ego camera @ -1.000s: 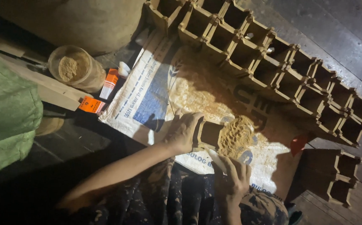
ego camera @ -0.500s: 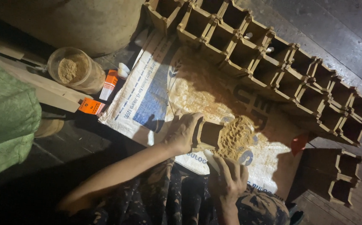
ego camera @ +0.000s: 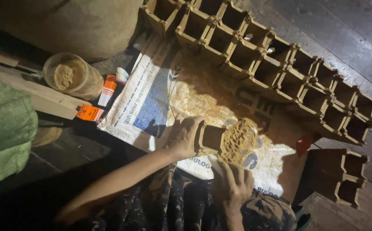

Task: Assembling a grid of small wooden boxes by fitting panels together with sawdust filler.

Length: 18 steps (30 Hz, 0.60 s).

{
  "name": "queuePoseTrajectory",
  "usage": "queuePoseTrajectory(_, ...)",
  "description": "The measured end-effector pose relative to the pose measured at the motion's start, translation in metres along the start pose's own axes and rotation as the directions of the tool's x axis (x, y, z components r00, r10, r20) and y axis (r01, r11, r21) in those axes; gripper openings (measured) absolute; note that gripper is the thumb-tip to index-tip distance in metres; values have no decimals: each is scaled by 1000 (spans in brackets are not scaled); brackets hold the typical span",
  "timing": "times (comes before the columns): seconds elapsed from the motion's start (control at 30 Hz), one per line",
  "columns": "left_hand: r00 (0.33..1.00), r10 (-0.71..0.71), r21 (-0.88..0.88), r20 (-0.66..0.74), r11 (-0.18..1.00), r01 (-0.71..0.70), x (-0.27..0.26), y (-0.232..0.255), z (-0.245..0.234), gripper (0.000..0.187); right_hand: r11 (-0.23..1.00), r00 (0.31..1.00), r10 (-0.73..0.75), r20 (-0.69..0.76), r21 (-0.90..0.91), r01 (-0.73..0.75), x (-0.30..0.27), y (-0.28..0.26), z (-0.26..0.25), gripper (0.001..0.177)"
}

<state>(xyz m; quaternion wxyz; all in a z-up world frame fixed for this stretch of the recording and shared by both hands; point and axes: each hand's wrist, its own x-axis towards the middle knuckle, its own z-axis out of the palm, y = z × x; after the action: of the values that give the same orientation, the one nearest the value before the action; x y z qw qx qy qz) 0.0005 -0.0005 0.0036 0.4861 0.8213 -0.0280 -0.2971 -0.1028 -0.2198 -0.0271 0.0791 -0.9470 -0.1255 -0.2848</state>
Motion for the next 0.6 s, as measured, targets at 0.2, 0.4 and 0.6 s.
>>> queuePoseTrajectory(0.2, 1000, 29, 23, -11, 999, -29, -1, -2, -2, 119, 984, 987, 160, 14, 80, -161, -31, 54, 6, 42)
queuePoseTrajectory(0.4, 998, 42, 47, -45, 998, -40, 7, -19, 9, 128, 974, 975, 223, -16, 32, -223, -6, 39, -23, 28)
queuePoseTrajectory(0.6, 945, 284, 154, -161, 953, -260, 10, -26, 9, 122, 989, 991, 137, 9, -54, -136, 13, 21, -32, 24)
